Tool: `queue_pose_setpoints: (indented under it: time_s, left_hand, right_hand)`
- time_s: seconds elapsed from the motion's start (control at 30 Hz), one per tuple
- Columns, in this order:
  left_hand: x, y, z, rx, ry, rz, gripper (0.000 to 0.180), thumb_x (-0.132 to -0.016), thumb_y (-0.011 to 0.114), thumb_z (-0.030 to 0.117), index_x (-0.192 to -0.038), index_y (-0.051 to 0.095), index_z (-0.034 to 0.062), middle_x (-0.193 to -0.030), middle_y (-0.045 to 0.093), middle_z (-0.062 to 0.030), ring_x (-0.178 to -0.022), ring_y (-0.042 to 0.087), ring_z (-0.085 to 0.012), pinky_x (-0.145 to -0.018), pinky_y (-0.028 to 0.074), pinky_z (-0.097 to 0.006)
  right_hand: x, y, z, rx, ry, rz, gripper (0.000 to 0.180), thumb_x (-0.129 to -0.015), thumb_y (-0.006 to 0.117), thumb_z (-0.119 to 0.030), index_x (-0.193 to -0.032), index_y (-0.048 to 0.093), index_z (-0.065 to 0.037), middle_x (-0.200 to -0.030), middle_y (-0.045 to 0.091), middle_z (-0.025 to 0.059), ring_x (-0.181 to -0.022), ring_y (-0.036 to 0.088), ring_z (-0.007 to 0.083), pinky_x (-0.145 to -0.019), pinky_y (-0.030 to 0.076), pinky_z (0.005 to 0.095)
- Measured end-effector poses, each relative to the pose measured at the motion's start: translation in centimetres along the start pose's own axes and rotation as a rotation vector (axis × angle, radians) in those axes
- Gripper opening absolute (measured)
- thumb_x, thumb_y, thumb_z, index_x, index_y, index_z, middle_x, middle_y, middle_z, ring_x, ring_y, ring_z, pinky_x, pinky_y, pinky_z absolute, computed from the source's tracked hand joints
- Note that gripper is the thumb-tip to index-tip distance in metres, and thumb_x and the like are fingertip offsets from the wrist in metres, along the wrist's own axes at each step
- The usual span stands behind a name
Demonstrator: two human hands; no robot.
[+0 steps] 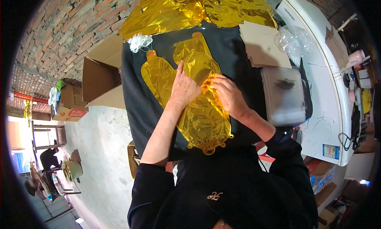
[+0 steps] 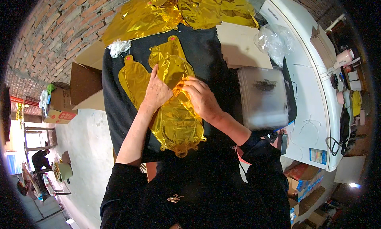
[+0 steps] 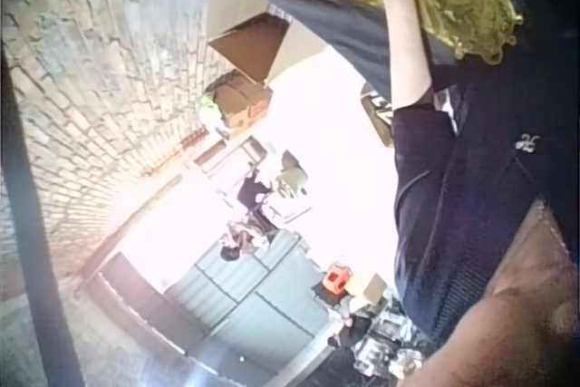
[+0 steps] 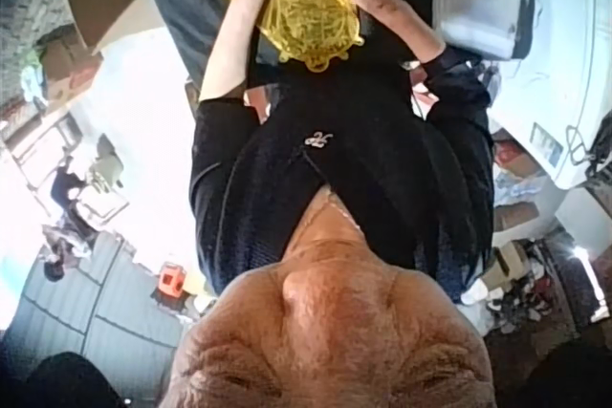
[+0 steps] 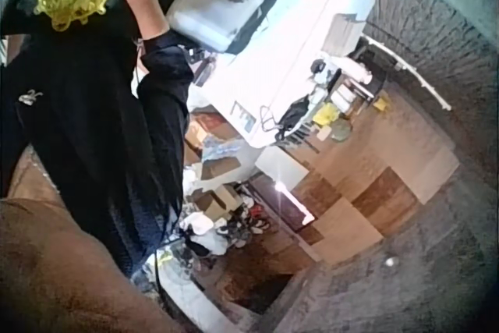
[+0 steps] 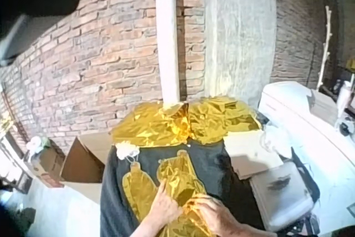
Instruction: The person picks up a gold foil balloon, spreads it flat on the table, and folds the sides inward. They then fold the balloon into a small rectangle.
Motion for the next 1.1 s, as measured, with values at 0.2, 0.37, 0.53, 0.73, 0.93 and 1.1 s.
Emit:
queue_pose_setpoints:
  time_s: [0.2, 0.37, 0.53, 0.73, 0.93, 1.1]
  left_hand:
    - [0.1, -0.3, 0.4, -0.092, 0.030, 0.059, 0.044, -0.093, 0.063, 0.024, -0.134, 0.068, 0.0112, -0.141, 0.064, -0.0105, -0.140, 0.052, -0.0300, -0.125, 0.027, -0.056]
    - [0.1, 0.1, 0.0, -0.060, 0.009, 0.020, 0.044, -0.094, 0.063, 0.026, -0.136, 0.066, 0.0120, -0.142, 0.063, -0.0112, -0.141, 0.051, -0.0309, -0.125, 0.028, -0.057]
    - [0.4, 0.5, -0.1, -0.072, 0.026, 0.004, 0.046, -0.094, 0.063, 0.027, -0.138, 0.064, 0.0128, -0.144, 0.061, -0.0112, -0.142, 0.049, -0.0307, -0.125, 0.028, -0.056]
    - [0.1, -0.2, 0.1, -0.044, 0.029, 0.049, 0.047, -0.095, 0.062, 0.028, -0.139, 0.062, 0.0121, -0.145, 0.060, -0.0112, -0.143, 0.049, -0.0314, -0.126, 0.027, -0.054]
    - [0.0, -0.4, 0.4, -0.051, 0.032, 0.037, 0.047, -0.095, 0.062, 0.030, -0.138, 0.063, 0.0121, -0.142, 0.061, -0.0113, -0.142, 0.048, -0.0318, -0.126, 0.028, -0.054]
    - [-0.3, -0.9, 0.4, 0.005, 0.007, 0.058, 0.048, -0.095, 0.062, 0.029, -0.138, 0.062, 0.0098, -0.142, 0.061, -0.0111, -0.141, 0.049, -0.0321, -0.124, 0.030, -0.053]
  right_hand:
    - [-0.3, 0.8, -0.4, -0.009, -0.065, -0.036, 0.032, -0.088, 0.065, 0.006, -0.119, 0.067, 0.000, -0.130, 0.063, 0.0162, -0.135, 0.055, 0.0366, -0.115, 0.043, 0.0466]
    - [-0.7, 0.6, -0.6, 0.013, -0.111, -0.044, 0.028, -0.086, 0.067, 0.007, -0.113, 0.067, 0.001, -0.129, 0.063, 0.0166, -0.132, 0.058, 0.0371, -0.115, 0.044, 0.0477]
    - [-1.5, 0.1, -0.2, -0.085, -0.049, 0.000, 0.027, -0.086, 0.060, 0.011, -0.110, 0.065, 0.001, -0.127, 0.062, 0.0187, -0.128, 0.059, 0.0393, -0.108, 0.049, 0.0448]
    - [-2.2, 0.0, 0.3, -0.127, 0.013, 0.072, 0.030, -0.089, 0.052, 0.016, -0.111, 0.063, 0.000, -0.123, 0.061, 0.0200, -0.116, 0.062, 0.0400, -0.096, 0.053, 0.0412]
    - [-2.6, -1.0, 1.3, -0.025, 0.053, 0.213, 0.030, -0.089, 0.051, 0.014, -0.112, 0.064, 0.000, -0.122, 0.062, 0.0183, -0.118, 0.061, 0.0388, -0.103, 0.050, 0.0426]
    - [-2.0, -1.9, 2.6, 0.277, 0.090, 0.300, 0.032, -0.089, 0.056, 0.010, -0.118, 0.065, 0.001, -0.123, 0.063, 0.0165, -0.125, 0.058, 0.0385, -0.110, 0.048, 0.0455]
Point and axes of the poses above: each hand's wrist, its own x-axis away from the middle knuckle, its own y-axis out of the palm, z = x × y, the point moved 10 cm from there along -x, towards the middle knuckle
